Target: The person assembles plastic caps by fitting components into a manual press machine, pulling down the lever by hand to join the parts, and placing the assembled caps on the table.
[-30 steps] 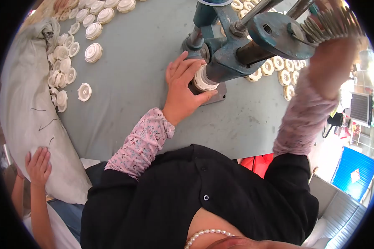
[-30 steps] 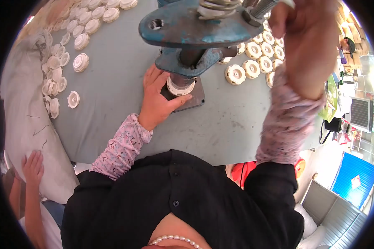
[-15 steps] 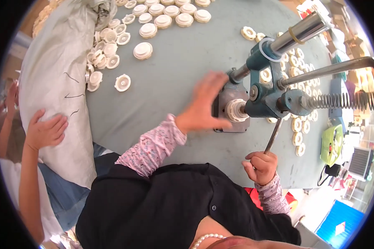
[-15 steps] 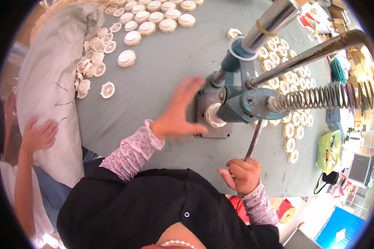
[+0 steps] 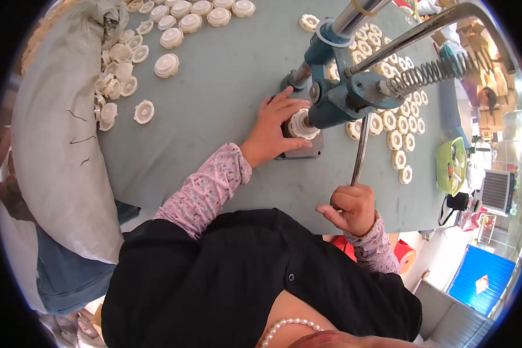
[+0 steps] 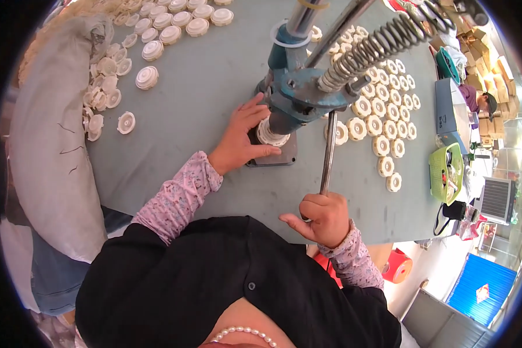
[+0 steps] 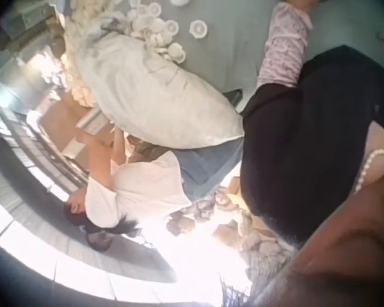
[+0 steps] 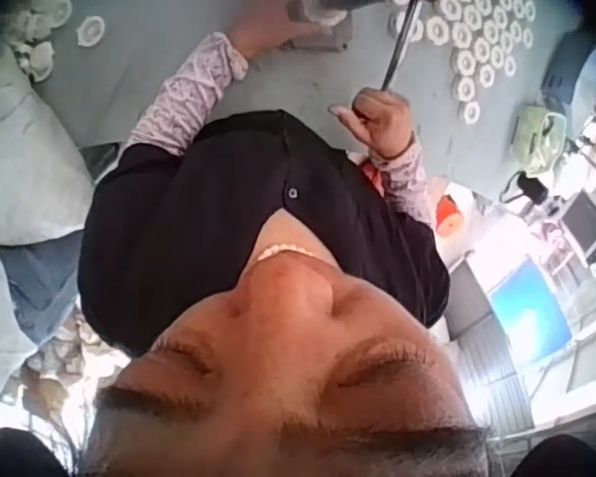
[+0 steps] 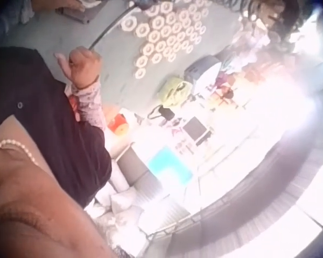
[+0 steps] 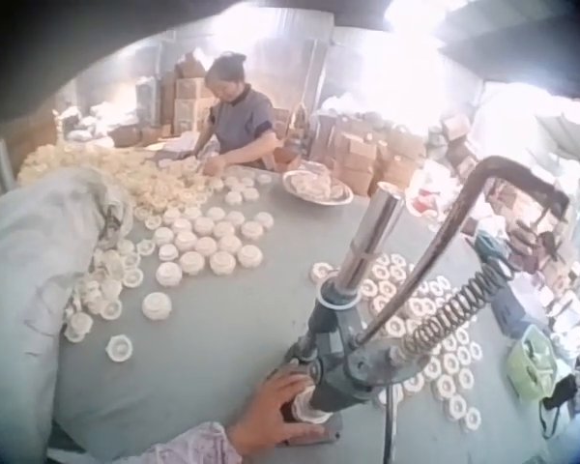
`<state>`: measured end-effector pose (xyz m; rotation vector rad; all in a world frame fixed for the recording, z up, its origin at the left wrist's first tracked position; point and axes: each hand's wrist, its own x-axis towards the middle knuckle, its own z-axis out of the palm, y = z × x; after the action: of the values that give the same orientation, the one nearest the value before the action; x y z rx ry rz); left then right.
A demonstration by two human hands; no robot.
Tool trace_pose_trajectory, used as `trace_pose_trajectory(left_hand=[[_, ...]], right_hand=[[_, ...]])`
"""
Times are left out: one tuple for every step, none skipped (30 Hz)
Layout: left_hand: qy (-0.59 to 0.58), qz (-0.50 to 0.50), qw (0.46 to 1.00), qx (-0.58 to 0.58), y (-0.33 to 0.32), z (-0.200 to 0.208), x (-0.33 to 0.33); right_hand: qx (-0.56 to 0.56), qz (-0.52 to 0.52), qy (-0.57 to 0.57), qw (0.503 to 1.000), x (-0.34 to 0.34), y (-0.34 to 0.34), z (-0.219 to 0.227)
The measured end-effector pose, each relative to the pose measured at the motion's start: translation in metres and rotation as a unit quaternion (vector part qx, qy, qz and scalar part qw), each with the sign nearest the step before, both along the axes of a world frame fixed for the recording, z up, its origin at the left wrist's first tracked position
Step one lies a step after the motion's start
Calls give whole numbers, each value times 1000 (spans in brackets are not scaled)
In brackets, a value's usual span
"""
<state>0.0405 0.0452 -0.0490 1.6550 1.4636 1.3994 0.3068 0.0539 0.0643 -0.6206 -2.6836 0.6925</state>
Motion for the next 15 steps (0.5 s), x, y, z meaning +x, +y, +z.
trace_pose_trajectory(left_hand=[[9, 18, 1000, -1, 0, -3, 1], [20, 38, 999, -2, 0, -5, 2], [20, 36, 999, -6, -1, -5, 3], [20, 48, 999, -9, -2, -3, 4], [21, 61, 998, -12, -5, -1, 4], [29, 67, 997, -13, -7, -2, 5], [42, 62, 997, 2, -8, -6, 4], [57, 58, 997, 18, -11, -6, 2], [82, 64, 994, 25, -10, -1, -2], [59, 45, 997, 36, -12, 5, -2], [38, 28, 998, 47, -8, 7, -9], [57, 32, 996, 54, -5, 10, -20], [50, 68, 995, 59, -6, 11, -32], [41, 102, 992, 66, -7, 11, -46], [71, 168, 981, 64, -7, 17, -62]], right_hand=[[-9, 7, 0, 1000, 0, 1, 3], [-12, 5, -3, 1000, 0, 1, 8], [-36, 12, -8, 999, 0, 2, 15], [-59, 21, -12, 998, 0, 3, 17], [-62, 22, -9, 998, 2, 3, 15], [-48, 24, 5, 999, 4, 3, 12], [-31, 25, 22, 999, 2, 4, 8], [-28, 33, 36, 998, 6, 3, -4], [11, 24, 85, 996, 7, 7, -28], [51, 13, 133, 990, 2, 12, -50], [58, 22, 158, 986, -9, 24, -73], [137, 2, 131, 982, -17, 29, -88], [212, -12, 105, 972, -25, 35, -97], [188, -10, 103, 977, -23, 34, -98], [167, -6, 97, 981, -19, 29, -91]])
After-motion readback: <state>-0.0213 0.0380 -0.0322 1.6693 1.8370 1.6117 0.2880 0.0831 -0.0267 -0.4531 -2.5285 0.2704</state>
